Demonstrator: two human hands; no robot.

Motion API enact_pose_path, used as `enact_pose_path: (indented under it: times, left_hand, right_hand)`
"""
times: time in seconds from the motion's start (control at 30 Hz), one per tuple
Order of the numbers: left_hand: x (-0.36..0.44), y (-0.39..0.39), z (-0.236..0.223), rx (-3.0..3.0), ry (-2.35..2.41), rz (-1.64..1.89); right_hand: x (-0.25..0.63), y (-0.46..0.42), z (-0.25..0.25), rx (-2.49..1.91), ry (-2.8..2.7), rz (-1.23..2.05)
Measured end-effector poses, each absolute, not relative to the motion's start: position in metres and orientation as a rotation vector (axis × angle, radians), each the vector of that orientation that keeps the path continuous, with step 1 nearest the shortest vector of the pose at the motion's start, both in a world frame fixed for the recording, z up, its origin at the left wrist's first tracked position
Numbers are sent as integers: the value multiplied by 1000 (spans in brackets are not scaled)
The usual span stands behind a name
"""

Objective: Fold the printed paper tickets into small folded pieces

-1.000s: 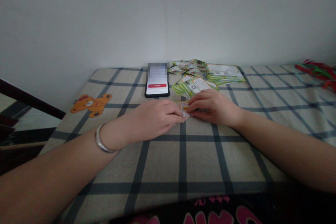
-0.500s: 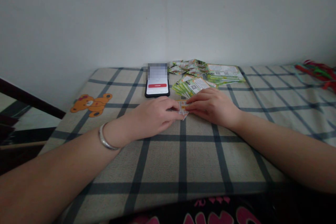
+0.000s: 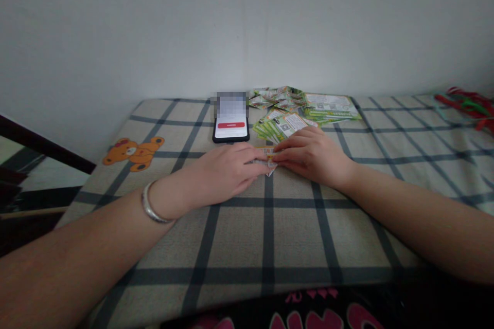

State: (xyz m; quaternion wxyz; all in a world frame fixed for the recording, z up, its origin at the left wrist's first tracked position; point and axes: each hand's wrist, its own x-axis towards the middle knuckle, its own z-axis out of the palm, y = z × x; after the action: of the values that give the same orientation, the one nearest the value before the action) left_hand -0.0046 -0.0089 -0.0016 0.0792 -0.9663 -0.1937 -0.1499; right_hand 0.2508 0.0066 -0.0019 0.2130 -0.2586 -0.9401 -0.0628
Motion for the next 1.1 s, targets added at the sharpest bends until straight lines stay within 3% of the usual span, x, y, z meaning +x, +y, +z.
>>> enact_pose_path:
  times: [0.57, 1.1]
  left_hand:
    - [-3, -11, 2, -2957, -597, -431]
    - [1, -24, 7, -2812, -663, -354]
  right_hand:
    - [253, 12, -5, -705, -2610, -39]
    - [253, 1, 5, -610, -2648, -290]
